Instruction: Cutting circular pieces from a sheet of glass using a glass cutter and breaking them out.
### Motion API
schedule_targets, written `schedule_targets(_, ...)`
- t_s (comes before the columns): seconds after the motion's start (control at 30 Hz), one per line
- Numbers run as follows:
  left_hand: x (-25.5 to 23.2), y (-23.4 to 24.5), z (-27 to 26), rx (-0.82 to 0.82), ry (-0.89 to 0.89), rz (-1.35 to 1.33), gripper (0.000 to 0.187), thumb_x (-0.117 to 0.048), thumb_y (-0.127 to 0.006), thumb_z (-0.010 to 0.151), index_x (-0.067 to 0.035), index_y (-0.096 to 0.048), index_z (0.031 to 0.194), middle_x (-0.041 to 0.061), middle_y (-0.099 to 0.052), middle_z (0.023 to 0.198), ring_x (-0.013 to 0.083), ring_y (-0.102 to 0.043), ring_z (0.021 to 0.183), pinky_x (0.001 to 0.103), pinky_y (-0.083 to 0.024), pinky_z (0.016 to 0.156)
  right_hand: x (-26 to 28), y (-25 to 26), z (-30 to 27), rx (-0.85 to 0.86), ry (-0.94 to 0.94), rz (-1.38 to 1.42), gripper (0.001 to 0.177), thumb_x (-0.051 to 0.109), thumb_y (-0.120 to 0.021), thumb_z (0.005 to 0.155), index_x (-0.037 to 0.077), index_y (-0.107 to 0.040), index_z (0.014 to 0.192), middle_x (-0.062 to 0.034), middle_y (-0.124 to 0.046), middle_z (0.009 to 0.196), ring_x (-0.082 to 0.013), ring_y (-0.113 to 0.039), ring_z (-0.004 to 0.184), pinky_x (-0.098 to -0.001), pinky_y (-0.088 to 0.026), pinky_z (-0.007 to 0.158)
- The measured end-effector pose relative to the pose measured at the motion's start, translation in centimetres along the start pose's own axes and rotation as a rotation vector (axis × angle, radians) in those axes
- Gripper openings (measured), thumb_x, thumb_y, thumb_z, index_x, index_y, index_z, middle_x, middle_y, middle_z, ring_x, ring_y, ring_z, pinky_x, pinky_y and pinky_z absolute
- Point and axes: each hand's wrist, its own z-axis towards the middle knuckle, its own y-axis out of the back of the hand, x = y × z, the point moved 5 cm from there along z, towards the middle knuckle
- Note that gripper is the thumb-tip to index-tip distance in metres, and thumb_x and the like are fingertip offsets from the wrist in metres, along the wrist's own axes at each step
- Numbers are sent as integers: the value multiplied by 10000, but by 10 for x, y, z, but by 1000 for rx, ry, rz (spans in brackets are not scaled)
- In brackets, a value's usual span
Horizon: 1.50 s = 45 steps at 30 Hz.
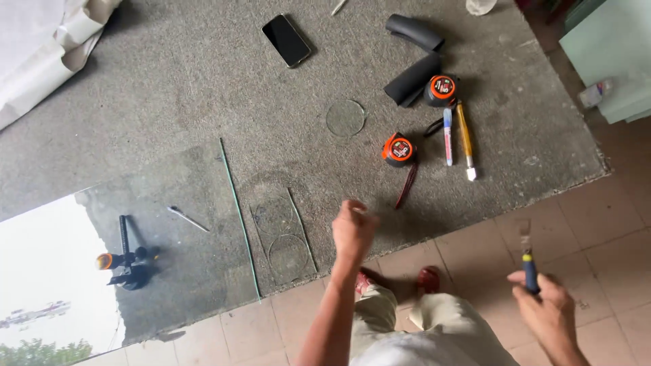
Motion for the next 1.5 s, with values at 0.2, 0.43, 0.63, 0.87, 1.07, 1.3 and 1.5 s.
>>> schedule_targets(0.2, -10, 57, 83, -286, 305, -584, 151, -167, -622, 783, -183, -667, 926, 36, -760, 813, 138, -675, 681, 275, -526, 589, 71, 45, 89, -172, 55, -271, 249, 385, -664, 922, 204, -797, 1029, -163, -744, 937, -393, -694, 843, -471, -507, 728)
schedule_targets(0.43, -10, 39, 181, -509, 379, -832, 231, -86, -711, 700, -170, -616, 893, 34, -712, 686, 114, -624, 532, 285, -497, 504, 109, 28, 230, -345, 364, -346, 397, 449, -795, 876, 92, -759, 1047, -256, -621, 1003, -482, -619, 1009, -552, -498, 886)
schedule_targets(0.63, -58, 64, 199, -412, 474, -493, 209, -184, -647, 831, -159, -705, 1030, 94, -765, 987, 239, -713, 872, 378, -583, 764, 207, 16, 196, -247, 811, -274, 307, 206, -759, 885, 79, -670, 1151, -113, -676, 1003, -316, -621, 1025, -447, -497, 928)
schedule_targets(0.87, -70, 65, 146, -722, 379, 37, 544, -282, -861, 689, -191, -628, 1172, 129, -555, 1123, 366, -571, 996, 489, -492, 794, 203, -38, 268, 127, 621, -647, 400, 492, -695, 983, 102, -783, 973, -128, -800, 863, -358, -774, 840, -456, -538, 673)
schedule_targets(1.07, -85, 94, -19, -949, 93, -386, 267, -170, -664, 841, -71, -619, 1085, 131, -579, 1036, 338, -597, 996, 441, -463, 905, 116, -44, 358, 435, 526, -84, 375, 134, -566, 1100, 15, -410, 780, -128, -368, 687, -190, -348, 633, -417, -271, 552)
schedule_targets(1.3, 89, 24, -185, -1167, 847, -751, 240, -259, -707, 874, -124, -627, 1055, 45, -681, 965, 171, -637, 877, 326, -511, 812, 352, -90, 132, 748, 1010, -115, 166, 35, -505, 943, 77, -611, 823, -67, -553, 867, -182, -491, 894, -302, -357, 841)
schedule_targets(1.5, 151, -3, -197, -1231, 1018, -1219, 357, -338, -743, 914, -93, -615, 1139, 71, -682, 981, 164, -650, 885, 288, -524, 774, 473, -265, 41, 560, 1386, -295, 120, 226, -756, 910, 165, -765, 1014, -74, -681, 864, -299, -667, 849, -436, -497, 789)
